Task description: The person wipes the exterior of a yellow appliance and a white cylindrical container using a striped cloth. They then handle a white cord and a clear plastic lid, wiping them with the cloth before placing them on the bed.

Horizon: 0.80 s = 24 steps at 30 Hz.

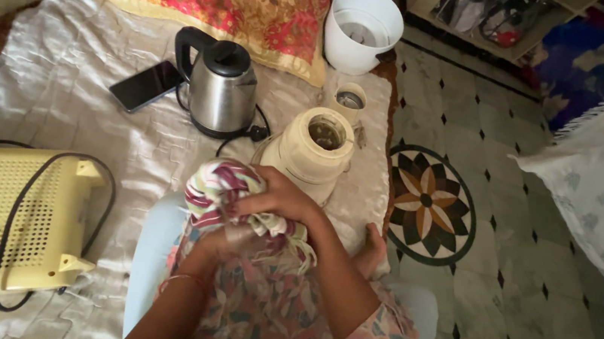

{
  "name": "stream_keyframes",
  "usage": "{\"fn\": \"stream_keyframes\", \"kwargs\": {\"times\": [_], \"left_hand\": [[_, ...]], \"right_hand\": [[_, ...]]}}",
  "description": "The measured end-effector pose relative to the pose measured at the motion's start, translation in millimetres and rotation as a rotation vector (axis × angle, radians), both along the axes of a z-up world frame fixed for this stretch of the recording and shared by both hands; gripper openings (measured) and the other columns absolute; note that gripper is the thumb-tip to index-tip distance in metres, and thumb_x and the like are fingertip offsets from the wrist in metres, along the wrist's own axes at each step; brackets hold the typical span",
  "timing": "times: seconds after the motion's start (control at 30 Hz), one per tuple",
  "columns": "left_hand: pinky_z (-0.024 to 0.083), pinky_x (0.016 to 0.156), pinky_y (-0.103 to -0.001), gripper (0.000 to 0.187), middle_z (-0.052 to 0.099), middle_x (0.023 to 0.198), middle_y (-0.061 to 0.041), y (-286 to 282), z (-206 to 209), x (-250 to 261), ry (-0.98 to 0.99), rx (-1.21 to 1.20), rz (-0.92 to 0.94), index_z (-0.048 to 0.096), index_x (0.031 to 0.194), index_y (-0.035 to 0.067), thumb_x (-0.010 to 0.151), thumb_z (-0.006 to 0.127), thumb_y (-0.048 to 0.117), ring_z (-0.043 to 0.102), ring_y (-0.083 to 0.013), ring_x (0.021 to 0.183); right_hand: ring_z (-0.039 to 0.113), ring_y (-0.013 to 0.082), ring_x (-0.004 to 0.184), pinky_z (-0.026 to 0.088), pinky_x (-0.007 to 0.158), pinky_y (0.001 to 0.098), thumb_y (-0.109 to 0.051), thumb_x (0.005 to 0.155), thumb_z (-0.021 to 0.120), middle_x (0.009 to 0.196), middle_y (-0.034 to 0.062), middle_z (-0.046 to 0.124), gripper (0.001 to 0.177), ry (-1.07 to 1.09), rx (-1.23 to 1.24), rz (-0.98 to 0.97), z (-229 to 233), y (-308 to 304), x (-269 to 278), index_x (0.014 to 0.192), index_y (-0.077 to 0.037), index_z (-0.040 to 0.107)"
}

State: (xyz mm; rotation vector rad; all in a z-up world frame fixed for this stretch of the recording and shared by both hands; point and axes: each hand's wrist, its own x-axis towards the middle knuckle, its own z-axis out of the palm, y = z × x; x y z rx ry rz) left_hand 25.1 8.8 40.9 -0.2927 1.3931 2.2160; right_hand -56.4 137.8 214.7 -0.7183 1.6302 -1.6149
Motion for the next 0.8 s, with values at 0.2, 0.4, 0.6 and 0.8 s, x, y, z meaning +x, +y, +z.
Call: {"fn": "stream_keyframes", "kwargs": {"times": [0.2,0.4,0.6,0.8], "left_hand": [[0.058,0.068,-0.043,0.037,0.070,0.115,-0.014,-1,-24,-5,0.006,0.202,0.247,0.065,0.123,0.007,0.089,0.067,0.018,0.071,-0.0302,0.088],[0.056,0.078,-0.041,0.035,0.068,0.116,-0.012,-4,-71,-32,0.081,0.645,0.487,0.063,0.126,0.008,0.094,0.063,0.021,0.068,-0.0266,0.095],[0.055,0.088,-0.040,0.033,0.066,0.117,-0.011,-3,-88,-35,0.088,0.713,0.473,0.060,0.129,0.009,0.100,0.059,0.025,0.065,-0.0230,0.101],[0.055,0.062,-0.033,0.020,0.067,0.088,-0.002,11,-44,-23,0.007,0.381,0.331,0.066,0.115,0.008,0.097,0.062,0.013,0.062,-0.0152,0.072]], "right_hand": [[0.065,0.0254,0.103,0.052,0.088,0.0400,-0.005,0.087,0.076,0.121,0.0188,0.066,0.054,-0.119,-0.301,-0.559,-51,-21,39,0.137,0.004,0.058],[0.057,0.0257,0.127,0.046,0.111,0.0396,-0.015,0.091,0.076,0.139,0.0182,0.056,0.065,0.660,-0.274,-0.775,-32,-55,116,0.146,0.000,0.045],[0.071,0.0230,0.112,0.057,0.097,0.0357,-0.023,0.076,0.087,0.123,0.0161,0.072,0.071,0.783,0.059,-0.534,13,-43,46,0.136,0.001,0.060],[0.073,0.0186,0.093,0.059,0.085,0.0328,-0.021,0.075,0.084,0.108,0.0094,0.076,0.055,0.111,0.008,-0.239,-27,-14,-33,0.123,0.001,0.068]]}}
